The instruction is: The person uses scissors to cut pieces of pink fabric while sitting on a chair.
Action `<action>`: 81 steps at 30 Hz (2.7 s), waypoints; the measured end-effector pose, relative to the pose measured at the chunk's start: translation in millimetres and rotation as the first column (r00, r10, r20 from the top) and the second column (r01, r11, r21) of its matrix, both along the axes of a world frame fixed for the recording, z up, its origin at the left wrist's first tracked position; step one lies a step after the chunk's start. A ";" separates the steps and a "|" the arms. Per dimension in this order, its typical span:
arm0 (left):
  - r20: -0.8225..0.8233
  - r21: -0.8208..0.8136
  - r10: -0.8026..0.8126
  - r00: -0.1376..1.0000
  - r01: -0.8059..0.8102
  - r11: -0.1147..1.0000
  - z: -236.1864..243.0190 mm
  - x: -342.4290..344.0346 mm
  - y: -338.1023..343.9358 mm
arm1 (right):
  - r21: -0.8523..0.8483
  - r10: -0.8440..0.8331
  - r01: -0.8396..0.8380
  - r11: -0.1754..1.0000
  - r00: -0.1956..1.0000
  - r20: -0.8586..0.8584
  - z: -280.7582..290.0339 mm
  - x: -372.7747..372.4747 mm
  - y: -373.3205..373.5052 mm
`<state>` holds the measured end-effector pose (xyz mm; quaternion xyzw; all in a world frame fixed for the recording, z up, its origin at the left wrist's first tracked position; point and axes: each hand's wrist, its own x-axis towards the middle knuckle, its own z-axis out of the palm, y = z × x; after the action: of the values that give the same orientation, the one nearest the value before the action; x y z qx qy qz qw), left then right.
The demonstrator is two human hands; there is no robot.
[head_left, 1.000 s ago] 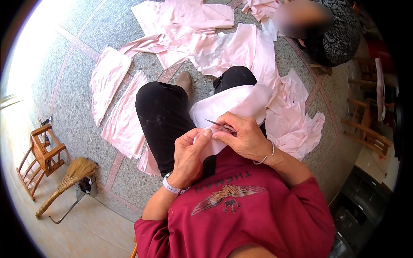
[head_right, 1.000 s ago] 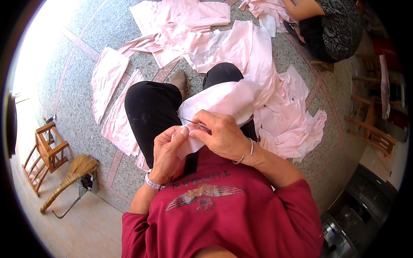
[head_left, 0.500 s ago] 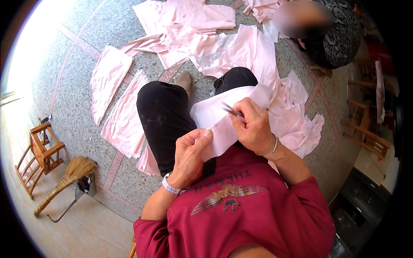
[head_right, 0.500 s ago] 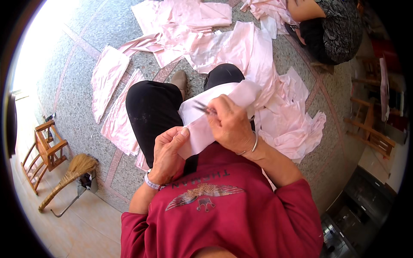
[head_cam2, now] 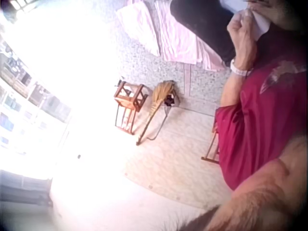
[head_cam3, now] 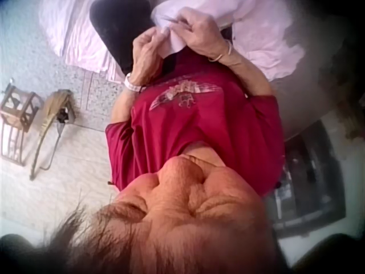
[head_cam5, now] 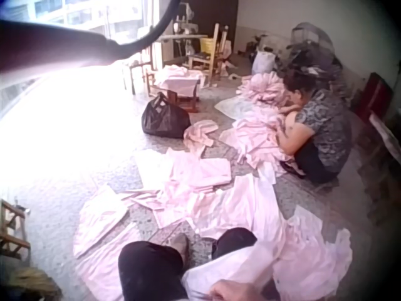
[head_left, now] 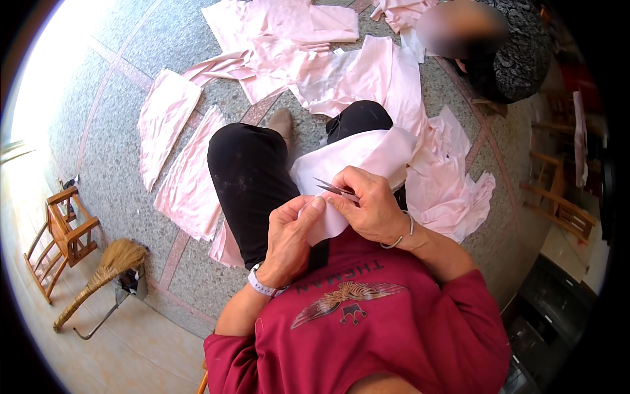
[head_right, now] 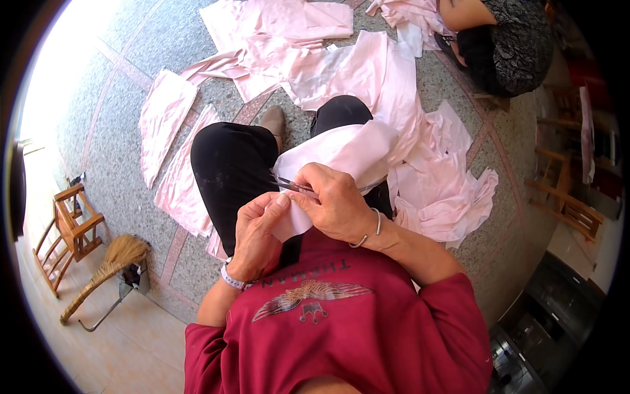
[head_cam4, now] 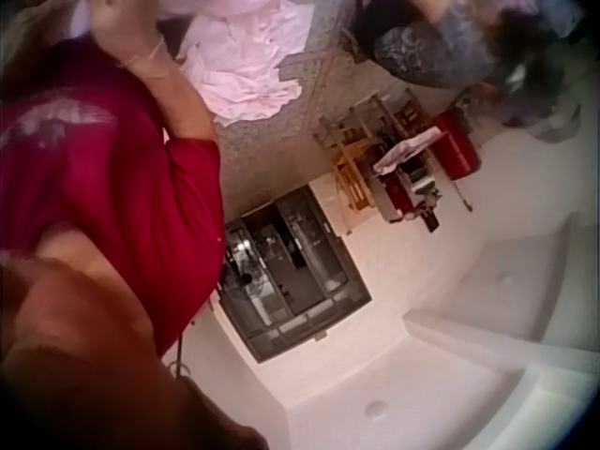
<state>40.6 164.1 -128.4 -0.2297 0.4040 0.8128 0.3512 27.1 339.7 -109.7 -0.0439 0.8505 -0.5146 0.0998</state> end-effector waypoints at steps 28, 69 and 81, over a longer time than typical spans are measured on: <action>-0.298 -0.377 -0.039 0.954 -0.080 0.923 8.3 -18.1 -32.0 | 0.040 -0.062 0.058 0.998 0.990 0.129 -23.9 -16.5 117.4; -0.592 -0.365 0.048 0.804 -0.321 0.874 42.7 -79.5 -96.0 | 0.069 -0.310 0.307 0.949 0.950 0.026 26.8 -105.9 111.8; -0.696 -0.468 0.293 0.655 -0.724 0.507 43.6 -93.2 -272.0 | 0.196 -0.146 0.137 0.971 0.989 0.030 -61.5 -223.2 78.2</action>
<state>-52.6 -107.9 -84.7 -0.2247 0.6746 0.6838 -0.1635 -196.1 417.8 -171.2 0.0382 0.8949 -0.4364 0.0856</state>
